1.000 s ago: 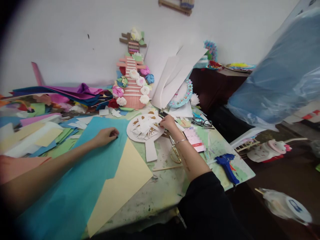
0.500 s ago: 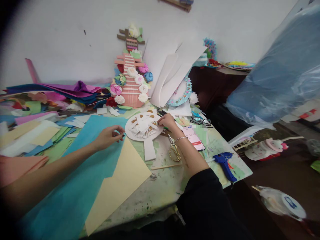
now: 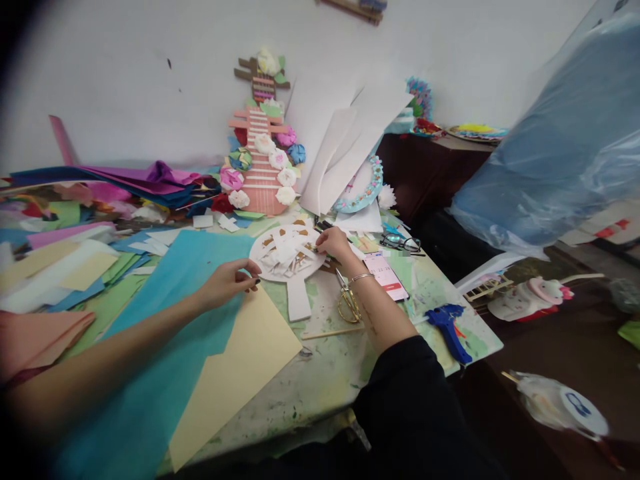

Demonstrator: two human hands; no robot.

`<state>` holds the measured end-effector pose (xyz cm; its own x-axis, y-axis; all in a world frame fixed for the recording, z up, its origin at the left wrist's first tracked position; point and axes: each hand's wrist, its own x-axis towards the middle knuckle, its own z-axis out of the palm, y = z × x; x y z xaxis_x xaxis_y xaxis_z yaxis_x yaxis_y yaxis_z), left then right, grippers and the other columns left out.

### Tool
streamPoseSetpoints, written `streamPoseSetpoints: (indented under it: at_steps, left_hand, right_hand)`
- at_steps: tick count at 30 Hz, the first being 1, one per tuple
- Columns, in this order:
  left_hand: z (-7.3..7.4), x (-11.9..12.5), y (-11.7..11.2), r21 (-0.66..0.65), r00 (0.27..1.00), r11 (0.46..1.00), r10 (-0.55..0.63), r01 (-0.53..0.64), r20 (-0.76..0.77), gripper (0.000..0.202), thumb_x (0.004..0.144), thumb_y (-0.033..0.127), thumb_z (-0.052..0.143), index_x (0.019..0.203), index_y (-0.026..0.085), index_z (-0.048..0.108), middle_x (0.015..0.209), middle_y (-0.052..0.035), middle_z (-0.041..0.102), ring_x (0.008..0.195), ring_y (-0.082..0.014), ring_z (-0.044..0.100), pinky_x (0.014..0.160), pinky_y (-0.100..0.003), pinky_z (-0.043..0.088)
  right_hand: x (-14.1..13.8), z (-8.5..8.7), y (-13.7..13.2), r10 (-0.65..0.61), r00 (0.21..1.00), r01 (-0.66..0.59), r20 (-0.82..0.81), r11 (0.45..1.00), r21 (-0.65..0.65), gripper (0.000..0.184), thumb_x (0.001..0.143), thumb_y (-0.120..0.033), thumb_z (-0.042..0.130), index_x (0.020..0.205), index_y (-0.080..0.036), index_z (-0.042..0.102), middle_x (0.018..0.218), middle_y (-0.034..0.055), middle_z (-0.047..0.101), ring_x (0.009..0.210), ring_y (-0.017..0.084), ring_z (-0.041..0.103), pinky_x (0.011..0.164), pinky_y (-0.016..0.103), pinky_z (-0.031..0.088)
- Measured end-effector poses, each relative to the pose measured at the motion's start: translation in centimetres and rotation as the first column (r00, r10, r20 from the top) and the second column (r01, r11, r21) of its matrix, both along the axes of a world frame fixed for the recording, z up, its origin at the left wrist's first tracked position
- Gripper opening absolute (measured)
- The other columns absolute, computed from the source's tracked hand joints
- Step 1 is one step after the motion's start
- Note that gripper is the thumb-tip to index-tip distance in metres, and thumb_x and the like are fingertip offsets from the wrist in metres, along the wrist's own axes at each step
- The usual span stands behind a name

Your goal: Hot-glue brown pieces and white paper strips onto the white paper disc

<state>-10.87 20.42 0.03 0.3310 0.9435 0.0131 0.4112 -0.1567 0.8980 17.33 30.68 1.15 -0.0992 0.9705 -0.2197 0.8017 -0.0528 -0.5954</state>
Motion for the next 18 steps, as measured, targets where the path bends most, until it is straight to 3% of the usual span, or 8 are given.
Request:
streamPoseSetpoints:
  at_steps: [7,18]
  left_hand:
    - [-0.8,0.7,-0.3,-0.039,1.000,0.999,-0.011,0.012,0.028,0.026,0.073,0.038,0.061,0.088,0.017,0.056,0.086,-0.0025,0.060,0.056,-0.0147,0.068,0.041,-0.020,0.043]
    - [-1.3,2.1,-0.2,-0.054,0.995,0.997,-0.046,0.050,0.085,0.024,0.072,0.035,0.064,0.085,0.017,0.055,0.077,-0.0005,0.061,0.055,-0.0136,0.067,0.046,-0.022,0.050]
  right_hand:
    - [-0.3,0.0,-0.2,0.048,0.998,-0.053,0.051,0.995,0.089,0.034,0.093,-0.034,0.060,0.121,-0.016,0.059,0.122,0.0090,0.060,0.103,0.022,0.062,0.086,0.042,0.054]
    - [-0.7,-0.3,-0.1,0.102,0.993,-0.107,0.058,0.989,0.101,0.034,0.093,-0.034,0.060,0.121,-0.016,0.058,0.121,0.0091,0.060,0.102,0.021,0.062,0.085,0.041,0.055]
